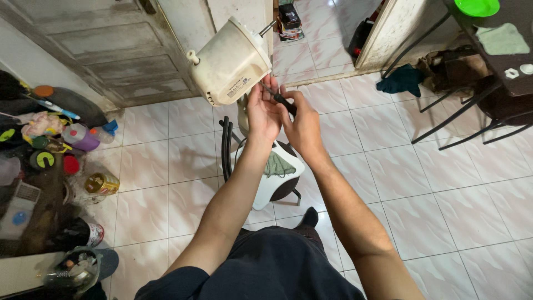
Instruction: The person uses a screwdriver to remove multiple screws from the rear housing of a white electric fan. They repeatedly walk to a nearby table to place the removed screws into a green plate, then return to continue unscrewing the fan housing.
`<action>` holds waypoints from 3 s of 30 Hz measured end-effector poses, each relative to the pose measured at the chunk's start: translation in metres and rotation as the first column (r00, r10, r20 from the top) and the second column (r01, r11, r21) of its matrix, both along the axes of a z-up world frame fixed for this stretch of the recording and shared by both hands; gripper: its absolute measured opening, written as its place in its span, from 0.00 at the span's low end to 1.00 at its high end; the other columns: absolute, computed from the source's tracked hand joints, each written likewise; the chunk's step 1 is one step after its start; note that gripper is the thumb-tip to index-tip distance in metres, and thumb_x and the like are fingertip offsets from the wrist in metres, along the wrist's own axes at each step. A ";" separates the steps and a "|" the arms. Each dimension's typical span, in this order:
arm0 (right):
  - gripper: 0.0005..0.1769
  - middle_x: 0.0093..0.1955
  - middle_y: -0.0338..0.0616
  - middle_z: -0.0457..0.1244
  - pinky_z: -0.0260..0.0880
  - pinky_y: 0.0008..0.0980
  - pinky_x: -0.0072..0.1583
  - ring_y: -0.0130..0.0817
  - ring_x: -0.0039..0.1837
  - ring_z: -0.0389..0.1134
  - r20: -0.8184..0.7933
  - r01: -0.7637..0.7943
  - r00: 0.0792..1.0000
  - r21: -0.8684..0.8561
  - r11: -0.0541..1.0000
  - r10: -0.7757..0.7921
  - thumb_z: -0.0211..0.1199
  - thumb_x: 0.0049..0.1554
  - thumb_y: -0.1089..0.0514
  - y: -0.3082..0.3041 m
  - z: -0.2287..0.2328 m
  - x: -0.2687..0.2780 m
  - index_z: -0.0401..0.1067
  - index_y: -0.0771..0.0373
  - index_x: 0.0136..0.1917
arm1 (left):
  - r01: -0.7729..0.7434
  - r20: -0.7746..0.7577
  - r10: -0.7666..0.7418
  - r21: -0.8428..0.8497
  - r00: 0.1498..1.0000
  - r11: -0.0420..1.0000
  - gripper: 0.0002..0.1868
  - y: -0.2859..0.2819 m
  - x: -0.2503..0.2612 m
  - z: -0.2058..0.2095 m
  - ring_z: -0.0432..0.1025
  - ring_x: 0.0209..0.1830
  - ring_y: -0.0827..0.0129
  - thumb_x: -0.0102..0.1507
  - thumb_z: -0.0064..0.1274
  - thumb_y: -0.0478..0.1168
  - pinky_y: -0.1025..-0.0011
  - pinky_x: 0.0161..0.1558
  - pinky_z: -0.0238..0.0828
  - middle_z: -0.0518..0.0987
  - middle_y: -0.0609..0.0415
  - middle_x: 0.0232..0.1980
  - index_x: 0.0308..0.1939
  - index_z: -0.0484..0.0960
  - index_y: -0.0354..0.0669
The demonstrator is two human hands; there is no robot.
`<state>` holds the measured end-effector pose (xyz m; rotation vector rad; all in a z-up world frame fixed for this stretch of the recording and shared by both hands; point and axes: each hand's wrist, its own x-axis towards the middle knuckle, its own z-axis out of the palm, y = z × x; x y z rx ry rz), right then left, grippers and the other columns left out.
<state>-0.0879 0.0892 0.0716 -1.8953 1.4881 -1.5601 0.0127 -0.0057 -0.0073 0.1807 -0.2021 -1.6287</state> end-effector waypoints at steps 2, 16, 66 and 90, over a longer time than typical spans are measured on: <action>0.11 0.40 0.56 0.68 0.70 0.38 0.47 0.47 0.44 0.71 0.116 -0.056 0.993 0.243 0.968 0.028 0.59 0.66 0.55 -0.004 0.003 -0.001 0.73 0.65 0.55 | 0.002 0.043 -0.001 -0.027 0.999 1.000 0.16 -0.001 0.000 -0.001 0.71 0.53 0.70 0.72 0.46 0.48 0.60 0.62 0.70 0.79 0.59 0.51 0.56 0.78 0.41; 0.12 0.40 0.54 0.66 0.67 0.38 0.43 0.45 0.41 0.67 0.105 -0.062 0.993 0.065 0.996 0.055 0.61 0.63 0.58 -0.006 -0.004 -0.009 0.70 0.66 0.57 | -0.013 0.025 0.013 -0.023 1.000 1.000 0.16 0.007 -0.002 0.002 0.73 0.59 0.70 0.73 0.46 0.47 0.57 0.71 0.68 0.77 0.56 0.53 0.54 0.76 0.38; 0.20 0.35 0.38 0.56 0.54 0.27 0.36 0.28 0.33 0.53 0.977 -0.790 0.200 0.117 0.602 0.072 0.50 0.68 0.46 0.031 -0.075 -0.031 0.68 0.67 0.55 | 0.060 0.669 0.115 -0.233 0.734 0.971 0.12 0.064 0.007 0.023 0.75 0.56 0.66 0.73 0.47 0.42 0.62 0.60 0.74 0.79 0.52 0.51 0.53 0.75 0.37; 0.12 0.46 0.38 0.60 0.63 0.25 0.44 0.24 0.43 0.61 -0.037 0.165 0.985 -0.125 0.978 -0.170 0.60 0.68 0.57 0.085 -0.079 -0.116 0.70 0.65 0.60 | 0.268 0.845 0.092 -0.268 0.527 0.926 0.07 0.060 -0.057 0.006 0.75 0.51 0.72 0.71 0.52 0.38 0.70 0.51 0.72 0.81 0.52 0.50 0.49 0.77 0.39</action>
